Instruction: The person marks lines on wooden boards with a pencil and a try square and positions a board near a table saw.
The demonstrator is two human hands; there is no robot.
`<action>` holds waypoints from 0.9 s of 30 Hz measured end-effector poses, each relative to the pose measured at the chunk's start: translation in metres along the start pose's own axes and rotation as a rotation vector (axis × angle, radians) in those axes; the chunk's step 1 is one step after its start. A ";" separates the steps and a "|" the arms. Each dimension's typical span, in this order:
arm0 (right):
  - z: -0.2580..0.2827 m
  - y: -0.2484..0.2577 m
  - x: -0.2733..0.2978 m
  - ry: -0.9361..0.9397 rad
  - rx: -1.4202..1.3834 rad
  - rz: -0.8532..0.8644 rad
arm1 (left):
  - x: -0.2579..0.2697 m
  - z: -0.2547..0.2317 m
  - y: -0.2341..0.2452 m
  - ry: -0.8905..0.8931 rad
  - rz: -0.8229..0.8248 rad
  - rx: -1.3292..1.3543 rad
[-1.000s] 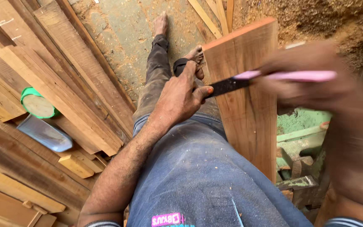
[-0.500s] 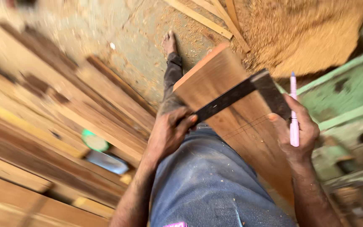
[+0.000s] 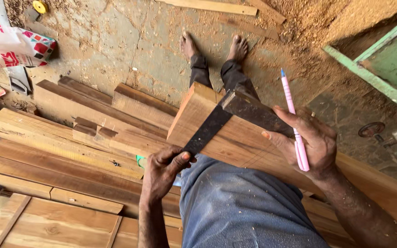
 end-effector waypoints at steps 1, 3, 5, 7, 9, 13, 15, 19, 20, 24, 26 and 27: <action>0.001 0.000 -0.002 0.004 -0.001 -0.003 | -0.001 -0.001 0.001 -0.001 -0.001 -0.004; 0.002 0.000 -0.006 0.012 -0.005 0.002 | 0.000 -0.003 0.002 -0.037 0.002 0.010; 0.004 -0.002 -0.004 0.007 -0.010 0.015 | 0.001 0.002 0.002 -0.001 -0.011 0.002; 0.003 -0.001 -0.002 -0.014 0.047 0.007 | 0.000 0.007 0.002 0.082 -0.043 -0.026; 0.000 0.002 -0.001 -0.012 0.088 -0.004 | 0.000 -0.003 -0.004 -0.044 -0.008 0.024; -0.003 -0.003 0.003 -0.045 0.097 -0.001 | 0.002 -0.008 -0.001 -0.081 -0.016 0.045; 0.000 -0.001 0.006 -0.069 0.061 0.007 | 0.004 -0.009 -0.002 -0.080 -0.015 0.039; 0.014 0.016 -0.022 -0.089 -0.133 -0.072 | 0.003 -0.012 0.001 -0.055 -0.043 -0.012; 0.021 0.022 -0.030 -0.119 -0.195 -0.103 | 0.004 -0.014 0.002 -0.078 -0.032 0.003; 0.083 0.027 -0.092 0.273 -0.121 0.099 | 0.004 -0.019 0.009 -0.166 0.000 0.047; 0.110 0.016 -0.111 0.358 0.028 0.337 | 0.003 -0.018 0.011 -0.191 -0.001 0.062; 0.123 0.006 -0.117 0.401 0.104 0.453 | 0.003 -0.016 0.012 -0.196 -0.009 0.071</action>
Point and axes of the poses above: each hand's wrist, its own x-axis away from the middle knuckle, its own y-axis out of the back of the hand, z = x × y, the point moved 7 cm from there along -x, towards the middle knuckle, and after that the axes turned 8 degrees about y, right-handed, at the moved point
